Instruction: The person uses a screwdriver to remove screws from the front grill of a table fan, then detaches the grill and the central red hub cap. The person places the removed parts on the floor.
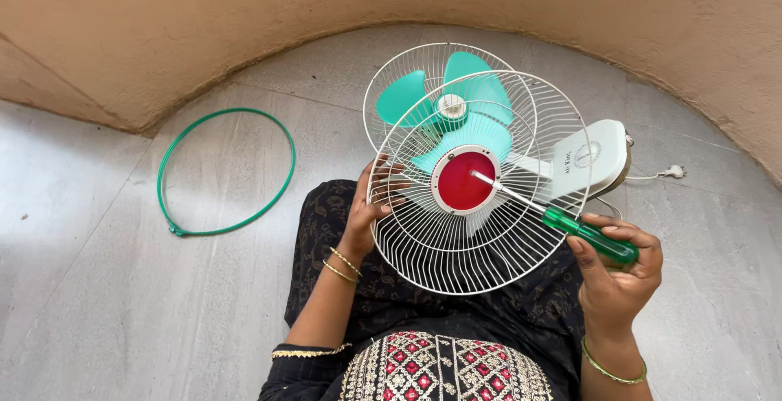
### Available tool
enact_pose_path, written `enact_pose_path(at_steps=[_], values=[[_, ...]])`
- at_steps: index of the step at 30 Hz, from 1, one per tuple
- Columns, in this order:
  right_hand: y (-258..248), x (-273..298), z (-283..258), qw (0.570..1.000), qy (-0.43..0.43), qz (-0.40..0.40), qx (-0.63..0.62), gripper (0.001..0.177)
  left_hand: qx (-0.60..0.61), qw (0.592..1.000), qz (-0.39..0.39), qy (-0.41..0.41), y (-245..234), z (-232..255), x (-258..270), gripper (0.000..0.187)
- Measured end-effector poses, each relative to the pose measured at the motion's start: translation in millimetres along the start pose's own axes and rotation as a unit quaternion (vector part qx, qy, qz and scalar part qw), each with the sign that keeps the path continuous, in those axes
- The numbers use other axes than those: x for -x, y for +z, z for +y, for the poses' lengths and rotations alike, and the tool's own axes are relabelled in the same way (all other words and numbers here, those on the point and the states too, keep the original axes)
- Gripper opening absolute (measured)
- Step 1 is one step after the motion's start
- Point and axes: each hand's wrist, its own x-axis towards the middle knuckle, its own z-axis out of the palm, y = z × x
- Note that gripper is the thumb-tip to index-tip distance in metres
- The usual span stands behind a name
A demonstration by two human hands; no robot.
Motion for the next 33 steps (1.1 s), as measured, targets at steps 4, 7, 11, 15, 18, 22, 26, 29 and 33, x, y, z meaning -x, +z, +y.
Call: enact_pose_path(at_steps=[4, 7, 11, 15, 18, 22, 26, 29, 33], values=[[15.5, -1.2, 11.3, 1.000, -0.012, 0.001, 0.021, 0.035, 0.033, 0.997, -0.054, -0.034, -7.1, 1.7, -9.2, 0.115], [24.8, -4.4, 18.2, 0.993, -0.059, -0.010, 0.101, 0.035, 0.057, 0.994, -0.094, -0.028, -2.4, -3.5, -20.8, 0.126], [32.2, -8.4, 24.2, 0.986, -0.092, -0.016, 0.140, 0.036, 0.100, 0.985, -0.141, -0.024, 2.3, -10.0, -40.6, 0.135], [34.8, -15.2, 30.5, 0.983, -0.093, -0.019, 0.157, 0.036, 0.160, 0.972, -0.173, -0.016, 7.1, -13.8, -52.8, 0.137], [34.7, -18.9, 33.8, 0.984, -0.089, -0.019, 0.156, 0.036, 0.164, 0.971, -0.170, -0.018, 8.9, -15.8, -55.7, 0.139], [35.2, -22.2, 35.9, 0.986, -0.087, -0.017, 0.144, 0.035, 0.169, 0.970, -0.172, -0.023, 7.4, -18.8, -57.3, 0.142], [35.8, -25.8, 37.8, 0.985, -0.069, -0.024, 0.158, 0.034, 0.176, 0.967, -0.185, -0.027, 9.0, -21.9, -60.6, 0.147], [36.4, -27.8, 38.5, 0.985, -0.065, -0.021, 0.158, 0.034, 0.168, 0.965, -0.198, -0.039, 11.7, -23.4, -60.8, 0.150], [36.3, -31.6, 40.6, 0.986, -0.070, -0.015, 0.148, 0.033, 0.127, 0.971, -0.198, -0.049, 12.4, -29.5, -57.2, 0.146]])
